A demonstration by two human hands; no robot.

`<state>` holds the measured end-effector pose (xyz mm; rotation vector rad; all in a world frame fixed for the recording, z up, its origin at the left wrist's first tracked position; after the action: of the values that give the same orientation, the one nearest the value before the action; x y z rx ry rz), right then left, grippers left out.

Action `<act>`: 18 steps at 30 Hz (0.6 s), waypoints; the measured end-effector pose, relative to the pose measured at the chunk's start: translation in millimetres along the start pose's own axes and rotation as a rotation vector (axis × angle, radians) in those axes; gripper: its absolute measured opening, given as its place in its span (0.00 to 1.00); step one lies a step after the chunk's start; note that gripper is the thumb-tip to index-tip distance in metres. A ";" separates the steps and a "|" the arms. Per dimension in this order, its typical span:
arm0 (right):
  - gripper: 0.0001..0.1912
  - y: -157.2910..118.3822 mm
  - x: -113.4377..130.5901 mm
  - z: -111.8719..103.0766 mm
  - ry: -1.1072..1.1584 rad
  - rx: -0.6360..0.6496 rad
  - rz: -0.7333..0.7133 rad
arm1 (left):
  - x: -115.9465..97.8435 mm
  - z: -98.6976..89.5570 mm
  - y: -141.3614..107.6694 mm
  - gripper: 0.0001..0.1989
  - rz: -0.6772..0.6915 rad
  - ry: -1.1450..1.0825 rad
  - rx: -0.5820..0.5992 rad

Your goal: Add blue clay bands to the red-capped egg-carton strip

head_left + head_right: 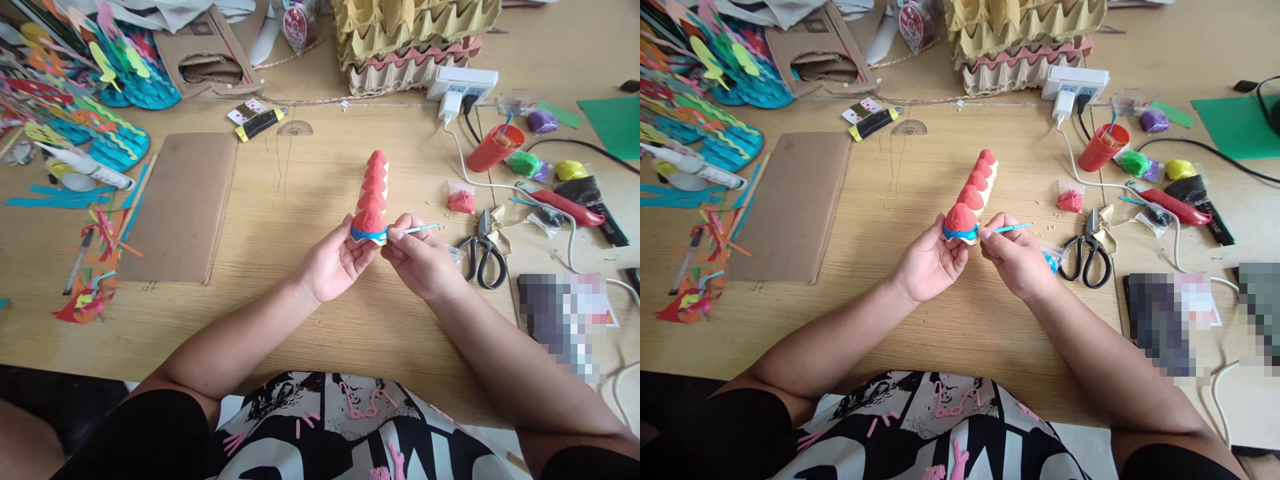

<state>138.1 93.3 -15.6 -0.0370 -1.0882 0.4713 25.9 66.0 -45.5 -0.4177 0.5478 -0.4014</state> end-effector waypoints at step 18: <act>0.21 0.3 -1.7 0.3 0.025 -0.010 -0.004 | -0.5 -1.3 0.4 0.15 0.013 0.019 -0.023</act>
<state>137.2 92.8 -17.0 -0.0498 -1.0662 0.4606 24.8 66.2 -46.5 -0.4324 0.5739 -0.3868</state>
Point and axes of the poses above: each hand's wrist, its own y-axis towards the middle knuckle, its own z-axis out of the palm, x = y × z, the point moved 9 cm from there along y, towards the middle knuckle, and after that the axes turned 6 degrees about z, right-handed, at the moved point
